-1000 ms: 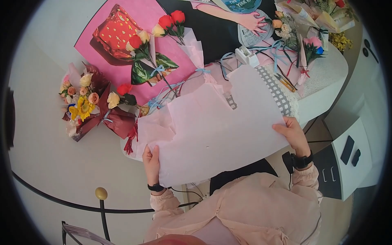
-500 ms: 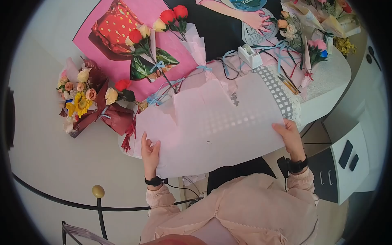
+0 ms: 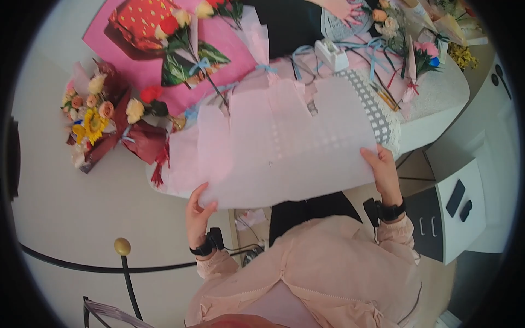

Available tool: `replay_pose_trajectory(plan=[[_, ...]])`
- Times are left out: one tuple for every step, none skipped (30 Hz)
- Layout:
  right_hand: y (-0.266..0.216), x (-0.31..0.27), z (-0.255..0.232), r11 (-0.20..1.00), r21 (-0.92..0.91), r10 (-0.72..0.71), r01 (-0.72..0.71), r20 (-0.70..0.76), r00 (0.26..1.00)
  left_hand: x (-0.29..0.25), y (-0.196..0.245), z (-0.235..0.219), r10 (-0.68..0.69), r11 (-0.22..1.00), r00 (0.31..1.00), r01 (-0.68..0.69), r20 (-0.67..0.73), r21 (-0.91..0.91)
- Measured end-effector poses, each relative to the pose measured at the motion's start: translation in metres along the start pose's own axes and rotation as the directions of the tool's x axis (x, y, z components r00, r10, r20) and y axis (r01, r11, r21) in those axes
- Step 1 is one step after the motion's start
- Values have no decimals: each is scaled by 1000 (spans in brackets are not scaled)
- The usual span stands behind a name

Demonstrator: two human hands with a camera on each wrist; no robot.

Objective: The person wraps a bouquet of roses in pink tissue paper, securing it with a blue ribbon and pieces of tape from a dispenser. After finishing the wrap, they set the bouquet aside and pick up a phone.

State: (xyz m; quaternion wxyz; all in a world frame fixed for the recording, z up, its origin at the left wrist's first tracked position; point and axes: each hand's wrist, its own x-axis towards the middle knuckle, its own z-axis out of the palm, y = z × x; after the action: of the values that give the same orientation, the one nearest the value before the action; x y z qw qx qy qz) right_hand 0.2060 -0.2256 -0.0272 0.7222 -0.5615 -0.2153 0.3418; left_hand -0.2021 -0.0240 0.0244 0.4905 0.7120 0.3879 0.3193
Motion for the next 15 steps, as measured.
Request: replay_pose_trajectory(plan=[[-1,0,-1,1000,-7,24,-24,1,1000,-4,-2,2,-28,1000,999,28,-16,12],[1,1,-4,1000,-16,25,-25,9,1000,-6,-1,4,-52,998,998,53,-32,23],[3,2,-7,999,-23,23,-22,18,1000,-7,-1,6,-71,997,996,73,-49,33],[4,2,-10,999,-29,16,-15,27,1000,-8,-2,8,-65,998,996,65,-62,1],[4,2,-11,999,-37,14,-13,20,1000,-8,-2,10,-52,998,996,50,-76,-29],[3,2,-11,999,-42,9,-9,14,1000,-9,-4,11,-37,998,995,32,-91,-57],[3,2,-10,999,-43,3,-2,7,1000,-9,-7,11,-57,996,994,50,-93,-78],[3,2,-12,999,-50,5,-4,15,1000,-10,-11,10,-77,993,993,68,-94,-98],[4,2,-14,999,-54,6,-5,22,1000,-10,-13,9,-96,990,991,85,-94,-116],[4,2,-15,998,-59,8,-7,29,1000,-10,-15,9,-98,988,991,85,-94,-126],[5,2,-16,998,-56,4,-3,22,1000,-10,-15,9,-100,987,991,87,-94,-136],[4,1,-14,999,-54,1,0,15,1000,-10,-16,10,-105,985,990,91,-94,-146],[4,0,-13,999,-52,0,1,10,1000,-10,-17,10,-103,984,990,88,-97,-153],[6,0,-15,998,-59,-5,5,7,1000,-10,-18,10,-101,984,990,84,-102,-160],[7,1,-17,998,-65,-11,11,6,1000,-10,-18,10,-97,983,989,78,-108,-167]])
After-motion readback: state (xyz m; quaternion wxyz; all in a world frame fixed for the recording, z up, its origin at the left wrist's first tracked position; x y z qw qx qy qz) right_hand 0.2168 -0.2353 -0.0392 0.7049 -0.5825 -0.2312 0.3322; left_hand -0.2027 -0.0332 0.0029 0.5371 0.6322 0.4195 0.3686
